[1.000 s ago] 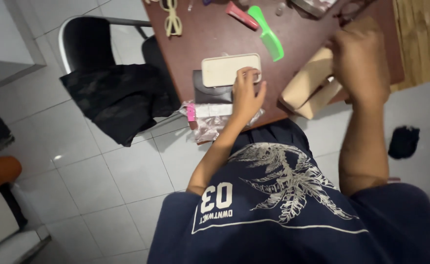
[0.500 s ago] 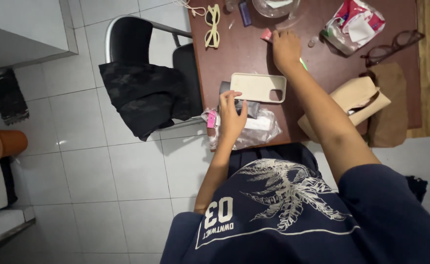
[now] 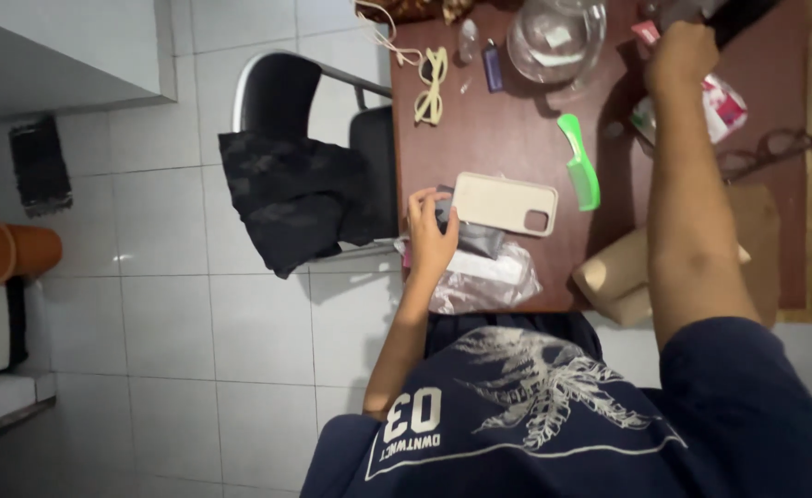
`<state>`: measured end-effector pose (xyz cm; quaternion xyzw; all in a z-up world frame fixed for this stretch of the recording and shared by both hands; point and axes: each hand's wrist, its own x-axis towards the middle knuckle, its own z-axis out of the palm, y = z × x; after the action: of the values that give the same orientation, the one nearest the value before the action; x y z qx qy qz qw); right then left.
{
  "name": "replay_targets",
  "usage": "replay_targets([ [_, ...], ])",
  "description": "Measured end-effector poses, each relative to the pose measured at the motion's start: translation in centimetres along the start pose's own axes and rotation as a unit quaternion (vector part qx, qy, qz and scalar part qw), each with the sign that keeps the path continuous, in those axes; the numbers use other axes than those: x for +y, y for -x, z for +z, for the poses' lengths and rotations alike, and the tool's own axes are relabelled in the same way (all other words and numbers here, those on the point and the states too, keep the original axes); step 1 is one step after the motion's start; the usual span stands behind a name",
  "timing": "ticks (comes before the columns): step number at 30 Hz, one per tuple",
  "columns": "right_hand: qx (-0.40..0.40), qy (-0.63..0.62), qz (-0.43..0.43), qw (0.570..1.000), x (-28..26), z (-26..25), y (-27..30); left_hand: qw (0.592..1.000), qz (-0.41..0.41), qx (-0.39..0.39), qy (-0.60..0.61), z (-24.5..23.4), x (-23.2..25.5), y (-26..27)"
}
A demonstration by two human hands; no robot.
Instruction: Organizing and tidying various cosmetics, pouches, and accessories on a table.
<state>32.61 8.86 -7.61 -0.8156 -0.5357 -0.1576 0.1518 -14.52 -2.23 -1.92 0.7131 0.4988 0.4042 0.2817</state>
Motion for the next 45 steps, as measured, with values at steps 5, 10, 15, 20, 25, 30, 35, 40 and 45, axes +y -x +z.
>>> replay_targets([
  [5, -0.041, 0.003, 0.027, 0.999, 2.0, 6.5, -2.2, 1.0, 0.01, 0.004, -0.025, 0.8, -1.4, -4.9],
  [10, -0.064, 0.048, 0.017, 0.997, 1.4, 7.8, -2.0, 0.999, 0.043, 0.004, 0.008, 5.2, -3.1, -13.2],
  [15, -0.085, 0.032, 0.015, 0.996, -0.6, 4.7, -2.0, 0.994, 0.102, 0.039, 0.027, 11.8, -4.4, -21.1],
  [20, 0.008, -0.057, 0.023, 0.998, -3.4, -7.8, 0.9, 0.997, 0.07, 0.018, 0.008, 14.1, -5.6, -25.5],
  [25, -0.033, -0.245, 0.064, 0.967, -11.4, -17.1, 5.6, 0.996, 0.052, -0.041, -0.053, 16.0, -8.5, -27.1],
  [30, -0.162, -0.271, -0.121, 0.941, -21.3, -12.2, 5.9, 0.997, 0.074, 0.003, -0.024, 14.0, -7.2, -26.5],
  [35, -0.085, -0.109, -0.079, 0.987, -25.7, 2.7, 4.1, 0.998, 0.048, 0.022, 0.047, 6.9, -2.7, -23.4],
  [40, -0.053, 0.031, -0.102, 0.993, -27.3, 6.8, 2.8, 0.996, 0.048, 0.029, 0.064, 1.1, 2.9, -19.1],
  [45, -0.222, -0.047, -0.051, 0.972, -27.5, 1.3, 1.8, 0.994, 0.067, -0.016, 0.086, -1.7, 12.2, -17.2],
])
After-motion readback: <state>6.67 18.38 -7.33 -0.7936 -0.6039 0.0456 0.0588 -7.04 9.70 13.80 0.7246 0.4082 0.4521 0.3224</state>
